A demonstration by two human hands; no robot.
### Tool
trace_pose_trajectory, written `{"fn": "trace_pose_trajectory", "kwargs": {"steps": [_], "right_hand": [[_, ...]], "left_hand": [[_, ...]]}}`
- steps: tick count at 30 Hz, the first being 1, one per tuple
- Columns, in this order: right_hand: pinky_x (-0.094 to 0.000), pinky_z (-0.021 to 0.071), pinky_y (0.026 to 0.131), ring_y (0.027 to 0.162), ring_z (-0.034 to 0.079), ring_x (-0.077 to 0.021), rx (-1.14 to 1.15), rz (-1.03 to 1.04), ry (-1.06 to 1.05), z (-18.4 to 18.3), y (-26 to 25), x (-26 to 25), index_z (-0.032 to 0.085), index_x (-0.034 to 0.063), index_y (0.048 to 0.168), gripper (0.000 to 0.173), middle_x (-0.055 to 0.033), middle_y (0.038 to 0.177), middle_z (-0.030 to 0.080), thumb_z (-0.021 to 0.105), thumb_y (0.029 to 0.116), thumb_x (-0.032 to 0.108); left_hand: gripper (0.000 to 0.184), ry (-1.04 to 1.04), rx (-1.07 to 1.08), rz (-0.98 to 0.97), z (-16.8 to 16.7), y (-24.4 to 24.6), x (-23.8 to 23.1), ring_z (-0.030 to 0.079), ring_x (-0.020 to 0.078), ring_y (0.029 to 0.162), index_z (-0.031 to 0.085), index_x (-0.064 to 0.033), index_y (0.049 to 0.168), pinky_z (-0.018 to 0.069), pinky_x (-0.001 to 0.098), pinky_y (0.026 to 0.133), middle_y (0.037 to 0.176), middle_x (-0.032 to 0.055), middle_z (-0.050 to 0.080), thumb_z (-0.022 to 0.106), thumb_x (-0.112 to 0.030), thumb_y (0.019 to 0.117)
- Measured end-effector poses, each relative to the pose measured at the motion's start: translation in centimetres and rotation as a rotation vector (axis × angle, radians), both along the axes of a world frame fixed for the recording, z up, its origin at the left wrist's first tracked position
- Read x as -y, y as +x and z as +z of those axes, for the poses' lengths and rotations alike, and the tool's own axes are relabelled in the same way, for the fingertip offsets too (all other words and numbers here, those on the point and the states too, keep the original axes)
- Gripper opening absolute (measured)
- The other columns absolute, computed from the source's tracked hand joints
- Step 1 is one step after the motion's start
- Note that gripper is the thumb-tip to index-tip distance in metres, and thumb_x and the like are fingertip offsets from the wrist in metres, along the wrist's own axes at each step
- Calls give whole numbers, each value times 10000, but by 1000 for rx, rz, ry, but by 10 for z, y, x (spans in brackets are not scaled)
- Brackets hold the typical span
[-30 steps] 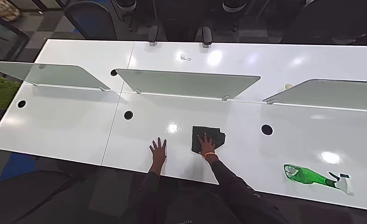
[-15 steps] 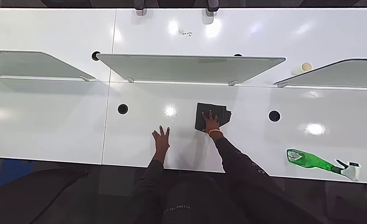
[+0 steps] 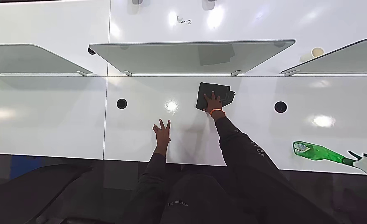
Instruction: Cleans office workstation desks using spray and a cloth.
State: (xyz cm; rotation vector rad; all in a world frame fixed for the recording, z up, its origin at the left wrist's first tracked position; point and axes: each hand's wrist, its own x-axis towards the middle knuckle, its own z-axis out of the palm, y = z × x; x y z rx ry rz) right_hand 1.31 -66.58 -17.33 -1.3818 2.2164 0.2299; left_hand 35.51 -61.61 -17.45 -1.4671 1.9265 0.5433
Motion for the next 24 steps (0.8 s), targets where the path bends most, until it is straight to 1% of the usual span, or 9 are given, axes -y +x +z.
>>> {"fn": "trace_pose_trajectory", "kwargs": {"steps": [3,5,8,11,14,17,20,22,24], "right_hand": [[-783,377,1032,1498,248,-550,2,35,30,3,10,-24,367,373,1600,1001,-152,1730,138,910,760,340],[-758,378,1053,1507,249,-527,14,50,75,8,23,-45,350,388,1605,947,-144,1732,132,865,810,361],[-774,365,1043,1492,265,-548,53,83,127,18,47,-82,332,379,1616,887,-159,1730,136,802,863,350],[-785,386,995,1467,284,-572,80,171,173,23,73,-121,303,369,1629,917,-158,1733,120,793,855,316],[-806,344,1017,1492,230,-573,144,237,184,22,103,-168,322,361,1623,926,-140,1742,88,802,841,242],[-818,246,1092,1516,192,-563,201,375,160,17,121,-219,376,361,1601,870,-140,1741,106,750,851,126],[-769,154,1181,1566,158,-467,296,535,109,14,106,-266,540,323,1508,735,-70,1729,209,670,863,-3],[-713,176,1220,1575,213,-383,345,575,41,13,76,-298,673,254,1371,551,-13,1688,334,633,899,-27],[-685,189,1230,1570,245,-356,334,552,25,16,39,-321,725,184,1280,457,-3,1657,394,627,900,-49]], "left_hand": [[1359,28,10,7,3,-3,3,284,683,1408,77,-407,1660,286,751,1120,1708,277,-72,956,-264,634],[1346,46,27,-7,4,-5,8,337,677,1378,75,-394,1663,323,749,1093,1707,282,-49,953,-285,647],[1311,139,27,-95,21,-7,26,416,671,1316,111,-291,1674,365,776,1029,1671,359,66,952,-291,668],[1140,245,5,-261,47,12,49,460,671,1279,293,-265,1638,309,878,981,1625,378,225,935,-345,699],[1061,276,17,-344,66,39,47,433,673,1303,298,-247,1637,290,874,1000,1631,357,243,895,-299,762],[1022,289,-1,-284,65,58,13,401,662,1342,267,-215,1647,284,863,1025,1650,334,221,850,-286,811],[998,334,-62,-200,59,63,-41,371,641,1384,239,-230,1656,287,850,1042,1682,285,189,811,-341,845],[965,355,-128,-130,63,65,-82,364,597,1417,248,-236,1654,284,824,1074,1696,243,191,788,-375,867],[948,357,-165,-51,66,68,-116,337,546,1463,241,-243,1656,280,793,1107,1711,203,179,756,-415,879]]}}
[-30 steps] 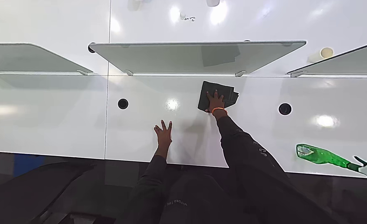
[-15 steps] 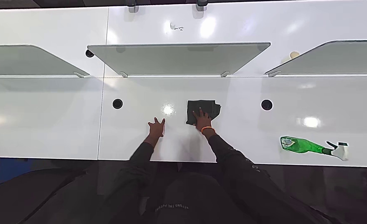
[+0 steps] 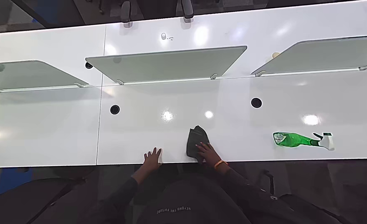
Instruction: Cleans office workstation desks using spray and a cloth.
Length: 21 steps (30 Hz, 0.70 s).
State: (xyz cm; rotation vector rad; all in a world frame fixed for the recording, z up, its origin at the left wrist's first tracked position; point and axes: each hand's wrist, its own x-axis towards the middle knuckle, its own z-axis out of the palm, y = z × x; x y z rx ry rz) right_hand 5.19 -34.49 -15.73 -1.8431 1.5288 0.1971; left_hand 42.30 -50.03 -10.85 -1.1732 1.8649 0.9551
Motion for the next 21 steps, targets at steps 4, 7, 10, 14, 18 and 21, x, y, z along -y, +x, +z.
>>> {"fn": "trace_pose_trajectory", "kwargs": {"steps": [4,7,10,14,18,21], "right_hand": [[-658,221,1229,1571,245,-335,-183,-92,20,-2,-59,-16,735,149,1237,439,29,1659,388,635,862,-56],[-643,221,1233,1578,231,-328,-222,-153,43,-4,-71,5,732,101,1223,402,29,1673,363,646,856,-37],[-650,252,1214,1565,250,-369,-201,-297,13,-5,-58,38,733,73,1208,387,-15,1673,363,681,833,-4],[-723,242,1180,1568,189,-434,-195,-364,49,5,-18,84,694,94,1310,523,-57,1708,276,748,791,66],[-770,214,1166,1567,153,-468,-108,-130,66,8,36,99,689,93,1326,553,-84,1708,271,769,780,48],[-797,186,1161,1569,159,-460,-23,109,71,6,83,80,709,89,1289,537,-70,1691,318,795,763,25]], "left_hand": [[945,-28,75,141,-12,15,-46,229,489,1538,209,-261,1664,245,763,1149,1734,149,127,730,-427,894],[967,-40,121,169,-25,19,-64,190,481,1552,196,-279,1666,243,757,1152,1744,143,56,744,-443,886],[1032,-44,138,176,-32,10,-70,136,537,1544,154,-321,1669,297,752,1122,1734,195,-39,765,-477,853],[1056,4,160,208,-29,4,-61,192,547,1526,122,-346,1669,365,730,1096,1737,182,-36,761,-512,845],[1028,22,125,241,-28,14,-51,273,509,1515,140,-301,1672,387,736,1081,1748,117,38,764,-454,869],[1020,-5,83,279,-29,18,-50,352,502,1483,171,-254,1671,422,710,1078,1741,124,111,776,-420,866]]}}
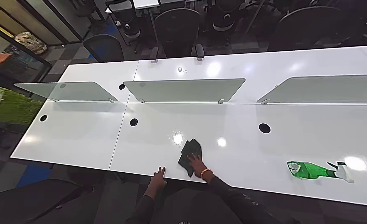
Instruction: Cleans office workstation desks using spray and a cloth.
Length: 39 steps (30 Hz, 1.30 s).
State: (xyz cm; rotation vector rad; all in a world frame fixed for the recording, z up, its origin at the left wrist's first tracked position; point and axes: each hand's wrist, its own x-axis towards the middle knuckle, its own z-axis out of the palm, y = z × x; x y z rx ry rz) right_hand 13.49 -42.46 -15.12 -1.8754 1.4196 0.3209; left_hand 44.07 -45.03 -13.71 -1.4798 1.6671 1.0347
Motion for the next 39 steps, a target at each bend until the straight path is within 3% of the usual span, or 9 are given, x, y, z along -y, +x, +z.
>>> {"fn": "trace_pose_trajectory", "kwargs": {"steps": [4,8,13,17,21,26,32,36,39], "right_hand": [[-767,160,1190,1585,142,-413,42,283,67,-8,31,-27,701,79,1296,499,-6,1705,294,796,808,52],[-689,136,1243,1596,168,-317,34,330,17,-13,1,-42,728,73,1246,460,68,1681,341,800,792,44],[-661,149,1250,1592,193,-274,-11,182,-29,-11,-69,-62,753,108,1182,368,111,1660,373,764,818,55],[-649,217,1225,1575,241,-279,-133,-103,-84,-7,-127,-71,753,166,1231,432,108,1638,412,746,806,91],[-651,282,1185,1575,238,-281,-249,-291,-24,8,-157,-68,741,161,1249,442,128,1656,373,745,810,109],[-700,323,1142,1576,198,-374,-266,-388,19,7,-130,-85,717,151,1300,506,46,1694,314,758,799,98],[-745,287,1135,1571,162,-443,-231,-216,15,2,-59,-91,698,206,1333,516,-21,1719,251,756,826,129],[-649,401,1109,1525,326,-366,-92,-340,14,9,-53,-65,723,162,1278,455,-1,1646,409,731,827,107],[-539,458,1118,1315,583,-334,165,-570,-19,13,-65,-41,657,53,1308,480,-149,1391,635,744,838,100]], "left_hand": [[1023,0,-14,22,-2,-1,2,403,498,1453,170,-225,1671,429,694,1085,1733,151,133,772,-422,867],[1015,-4,-39,50,-4,-3,2,494,452,1400,181,-186,1668,462,634,1089,1726,177,140,765,-408,869],[986,-13,-49,71,-8,-3,-4,491,459,1400,196,-168,1664,475,628,1078,1728,189,109,747,-403,881],[968,-7,-21,61,-12,-4,-11,403,489,1455,198,-179,1665,448,654,1090,1736,169,77,730,-422,893],[957,-20,-11,50,-11,-5,-14,399,501,1452,213,-178,1661,455,651,1084,1735,172,86,726,-428,892],[958,-10,-14,52,-8,-8,-13,399,511,1448,196,-174,1664,454,645,1088,1734,185,68,726,-417,905],[943,-33,-27,67,-2,-9,-14,395,492,1459,222,-167,1659,423,642,1121,1731,186,94,724,-414,899],[952,-35,-24,68,-4,-11,-14,413,490,1449,219,-166,1660,417,643,1126,1728,196,100,724,-426,897],[953,-42,-30,78,-3,-10,-14,414,490,1447,218,-163,1659,419,650,1121,1728,194,104,724,-424,895]]}}
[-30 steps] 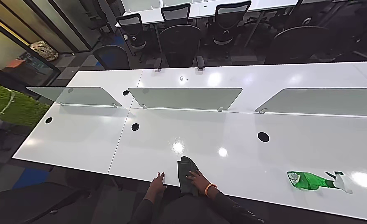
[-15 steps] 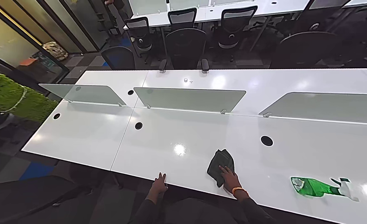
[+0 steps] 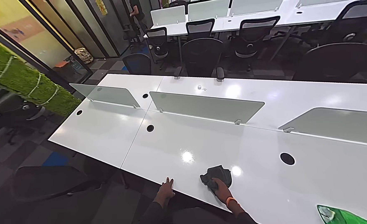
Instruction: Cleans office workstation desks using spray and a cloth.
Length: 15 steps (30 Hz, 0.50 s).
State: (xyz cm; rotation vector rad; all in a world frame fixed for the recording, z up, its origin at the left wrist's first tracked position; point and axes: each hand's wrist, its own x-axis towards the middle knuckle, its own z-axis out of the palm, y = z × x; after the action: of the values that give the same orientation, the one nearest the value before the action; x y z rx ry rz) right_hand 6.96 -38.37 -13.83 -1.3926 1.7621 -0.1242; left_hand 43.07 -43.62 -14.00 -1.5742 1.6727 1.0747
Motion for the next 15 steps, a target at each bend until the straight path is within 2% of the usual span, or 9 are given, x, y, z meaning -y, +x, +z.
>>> {"fn": "trace_pose_trajectory", "kwargs": {"steps": [1,3,4,6,8,10,11,13,15], "right_hand": [[-542,480,1079,1230,629,-348,78,-71,-22,5,-4,9,633,23,1290,431,-199,1289,667,730,883,125],[-517,485,1074,1190,644,-345,270,-233,-79,20,-11,26,604,-23,1313,414,-245,1244,669,702,948,145],[-486,526,1019,1123,671,-306,372,-309,-117,27,-14,34,617,-20,1289,380,-223,1195,687,688,954,147],[-438,620,819,936,722,-236,553,-413,-153,48,-19,47,638,2,1229,325,-165,1065,716,684,961,179],[-388,616,810,904,721,-176,667,-448,-156,66,-25,57,649,9,1220,344,-120,1034,730,668,952,224],[-364,608,812,890,715,-151,683,-456,-135,72,-29,65,656,11,1207,338,-103,1009,732,630,987,267],[-368,593,848,914,708,-152,644,-457,-115,71,-31,70,660,14,1215,346,-105,1020,732,613,1010,289],[-449,557,896,959,689,-244,508,-500,-48,61,-31,75,616,-12,1273,398,-186,1062,709,605,1047,316],[-526,567,888,982,702,-343,392,-542,14,44,-27,80,493,-11,1414,542,-261,1139,691,632,1035,351]], "left_hand": [[960,4,-4,5,1,1,0,405,487,1455,215,-160,1660,415,651,1123,1730,190,101,728,-418,891],[954,3,-20,14,2,3,0,400,477,1462,224,-147,1657,405,648,1132,1730,184,112,733,-407,893],[948,1,-27,17,2,4,1,398,471,1466,227,-142,1656,397,644,1141,1730,181,118,732,-404,897],[945,-4,-48,26,1,6,0,394,464,1472,227,-129,1654,373,637,1164,1728,186,123,732,-397,902],[957,1,-63,36,1,7,1,376,461,1486,224,-125,1655,350,632,1183,1728,188,117,739,-394,895],[957,1,-70,37,3,7,1,369,460,1490,221,-125,1656,340,633,1189,1729,187,113,736,-399,897],[954,-1,-72,38,3,7,1,368,454,1492,220,-126,1656,328,629,1197,1728,188,116,735,-400,901],[954,0,-79,40,3,7,0,368,450,1494,222,-128,1656,317,628,1203,1727,194,120,735,-399,898],[950,-5,-87,41,3,8,1,390,447,1481,229,-137,1655,336,626,1194,1726,189,131,734,-402,895]]}}
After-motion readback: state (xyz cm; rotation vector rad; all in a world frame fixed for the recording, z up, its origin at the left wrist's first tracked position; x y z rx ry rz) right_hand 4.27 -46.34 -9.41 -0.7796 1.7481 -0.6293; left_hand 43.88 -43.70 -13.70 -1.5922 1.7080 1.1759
